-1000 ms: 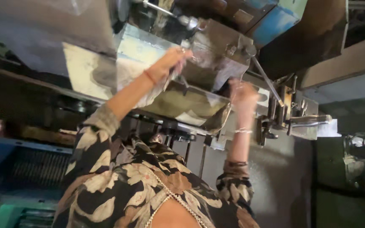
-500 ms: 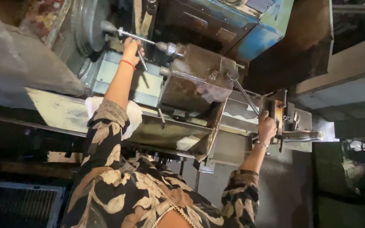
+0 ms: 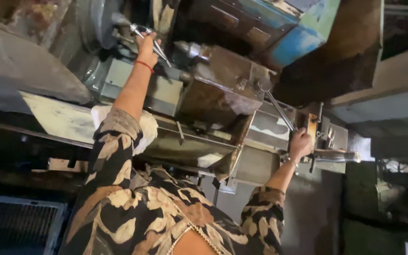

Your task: The person repeatedly picks up small metal rods from a blue tray, holds each rod against a rotating grinding wheel, and then places the rod into a green tray. The cycle of picking, grinding, and placing continues throughout the clip.

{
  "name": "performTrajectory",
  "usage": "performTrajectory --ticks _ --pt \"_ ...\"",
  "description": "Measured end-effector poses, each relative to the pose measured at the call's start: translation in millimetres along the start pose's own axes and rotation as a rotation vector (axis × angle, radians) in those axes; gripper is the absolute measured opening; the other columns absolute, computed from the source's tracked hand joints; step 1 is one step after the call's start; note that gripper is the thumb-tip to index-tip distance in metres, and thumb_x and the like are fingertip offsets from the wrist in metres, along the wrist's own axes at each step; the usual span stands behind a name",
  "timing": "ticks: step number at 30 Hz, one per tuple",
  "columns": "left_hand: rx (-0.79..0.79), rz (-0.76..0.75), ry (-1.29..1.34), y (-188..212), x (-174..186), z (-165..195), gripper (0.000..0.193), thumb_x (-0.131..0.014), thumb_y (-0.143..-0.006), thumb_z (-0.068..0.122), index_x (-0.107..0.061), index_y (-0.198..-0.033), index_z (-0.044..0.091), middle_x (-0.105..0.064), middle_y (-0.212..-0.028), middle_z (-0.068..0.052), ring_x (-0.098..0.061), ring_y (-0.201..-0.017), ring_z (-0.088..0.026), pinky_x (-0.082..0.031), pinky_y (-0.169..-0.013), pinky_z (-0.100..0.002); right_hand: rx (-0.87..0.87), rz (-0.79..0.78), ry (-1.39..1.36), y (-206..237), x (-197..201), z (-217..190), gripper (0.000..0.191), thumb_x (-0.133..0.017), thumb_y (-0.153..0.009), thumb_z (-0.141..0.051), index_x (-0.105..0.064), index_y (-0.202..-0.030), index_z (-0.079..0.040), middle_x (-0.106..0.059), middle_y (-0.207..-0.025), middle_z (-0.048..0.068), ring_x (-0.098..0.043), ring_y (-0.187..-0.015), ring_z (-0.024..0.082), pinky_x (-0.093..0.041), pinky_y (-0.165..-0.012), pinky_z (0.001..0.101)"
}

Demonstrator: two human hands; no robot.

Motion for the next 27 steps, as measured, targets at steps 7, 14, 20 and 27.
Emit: performTrajectory --ticks 7,14,20,27 --pt "-0.064 0.102 0.184 -9.8 -2.1 4.3 0.054 -0.064 -0.088 -0.005 -0.039 -0.126 0.025 -0.053 -0.121 -0.006 -0.06 -0.097 -0.028 -0.048 -0.089 -0.07 -0.026 0.029 -0.069 3.3 -8.7 -2.2 0.053 -0.051 -0.102 -0.04 -0.074 -0.078 0.001 -0.065 -0.07 0.027 -0.064 -0.064 0.05 -0.05 -0.06 0.0593" --pt "-0.137 0.037 0.314 -10.1 4.7 3.7 0.054 -0.061 -0.09 -0.008 -0.037 -0.128 0.022 -0.052 -0.123 -0.011 -0.059 -0.102 -0.029 -0.048 -0.092 -0.071 0.031 -0.069 -0.084 10.5 -6.5 5.2 0.057 -0.051 -0.108 -0.045 -0.073 -0.086 0.003 -0.067 -0.08 0.029 -0.065 -0.075 0.052 -0.049 -0.07 0.0624" --pt "-0.138 -0.014 0.376 -10.4 2.1 6.4 0.053 -0.061 -0.093 -0.008 -0.038 -0.129 0.023 -0.052 -0.126 -0.008 -0.059 -0.104 -0.029 -0.047 -0.098 -0.064 -0.051 -0.187 -0.169 40.2 -9.2 12.6 0.052 -0.052 -0.104 -0.051 -0.078 -0.096 -0.007 -0.069 -0.081 0.029 -0.063 -0.078 0.055 -0.048 -0.071 0.0641" --pt "-0.176 -0.009 0.37 -6.4 -0.6 7.6 0.057 -0.06 -0.09 -0.009 -0.039 -0.131 0.024 -0.049 -0.128 -0.007 -0.058 -0.105 -0.03 -0.047 -0.099 -0.066 -0.001 -0.22 -0.223 31.8 -7.0 17.7 0.057 -0.05 -0.107 -0.051 -0.073 -0.09 -0.002 -0.067 -0.083 0.029 -0.064 -0.082 0.054 -0.049 -0.073 0.0628"
Point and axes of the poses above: each hand's wrist, its own y-axis away from the middle knuckle, its own x-axis out of the back of the hand, z = x × y, the point moved 3 cm from there along -y, towards the middle knuckle
